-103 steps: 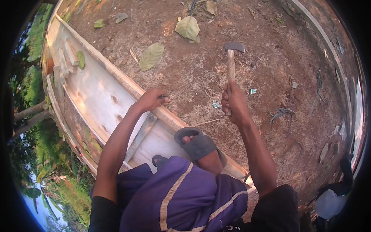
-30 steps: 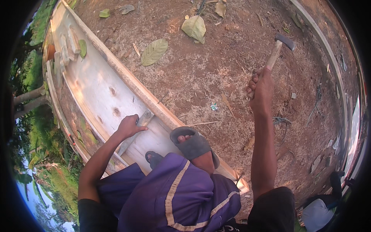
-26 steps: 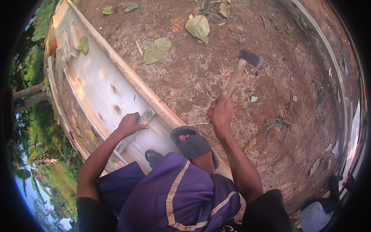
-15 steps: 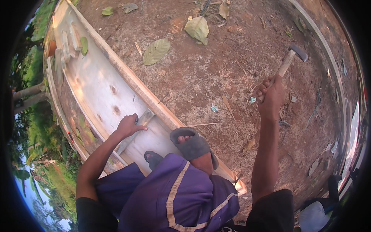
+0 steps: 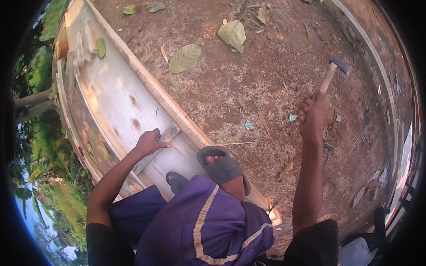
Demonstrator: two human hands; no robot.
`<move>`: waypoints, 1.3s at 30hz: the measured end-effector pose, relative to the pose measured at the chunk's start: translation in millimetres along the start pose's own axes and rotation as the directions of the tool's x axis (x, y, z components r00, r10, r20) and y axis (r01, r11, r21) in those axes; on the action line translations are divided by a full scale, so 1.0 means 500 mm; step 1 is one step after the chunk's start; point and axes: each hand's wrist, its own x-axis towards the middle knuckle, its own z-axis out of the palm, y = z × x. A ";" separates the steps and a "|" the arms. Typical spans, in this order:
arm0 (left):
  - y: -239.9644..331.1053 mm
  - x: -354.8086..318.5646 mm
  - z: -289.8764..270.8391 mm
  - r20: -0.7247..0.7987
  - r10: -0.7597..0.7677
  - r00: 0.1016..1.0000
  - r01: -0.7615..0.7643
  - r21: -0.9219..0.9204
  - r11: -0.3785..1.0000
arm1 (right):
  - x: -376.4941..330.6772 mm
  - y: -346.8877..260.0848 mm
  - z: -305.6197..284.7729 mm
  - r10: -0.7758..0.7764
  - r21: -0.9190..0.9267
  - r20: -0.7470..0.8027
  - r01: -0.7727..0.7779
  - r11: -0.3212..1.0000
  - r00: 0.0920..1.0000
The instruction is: The person uses a hammer to drive nails into a wooden plank attached to a larger wooden structure. They repeatedly position nails and strike them to secure the plank in place.
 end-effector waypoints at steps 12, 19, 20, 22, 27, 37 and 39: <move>-0.004 -0.002 -0.008 0.017 -0.017 1.000 0.018 -0.002 1.000 | -0.130 0.073 0.043 0.352 -0.351 0.326 -0.234 0.907 0.877; 0.011 0.011 -0.008 0.028 -0.001 1.000 0.001 0.010 1.000 | -0.113 0.139 0.109 -0.021 0.204 -0.062 0.034 0.978 0.998; 0.007 0.008 -0.008 0.036 -0.022 0.999 0.021 0.011 1.000 | -0.134 0.146 0.096 0.069 0.103 0.067 -0.076 0.992 0.995; 0.007 0.001 -0.011 0.035 -0.039 0.999 0.039 0.010 0.999 | -0.171 0.149 0.070 0.270 -0.129 0.270 -0.243 0.961 0.924; 0.002 -0.003 -0.010 0.031 -0.029 0.999 0.029 -0.016 0.999 | -0.115 0.051 0.008 0.326 -0.333 0.213 -0.245 0.911 0.921; 0.015 0.001 -0.017 0.042 -0.047 0.998 0.046 0.026 0.999 | -0.174 0.143 0.058 0.196 -0.121 0.244 -0.171 0.978 0.950; 0.016 0.006 -0.018 0.030 -0.032 0.999 0.031 0.033 0.999 | -0.199 0.144 0.024 0.451 -0.402 0.371 -0.297 0.866 0.812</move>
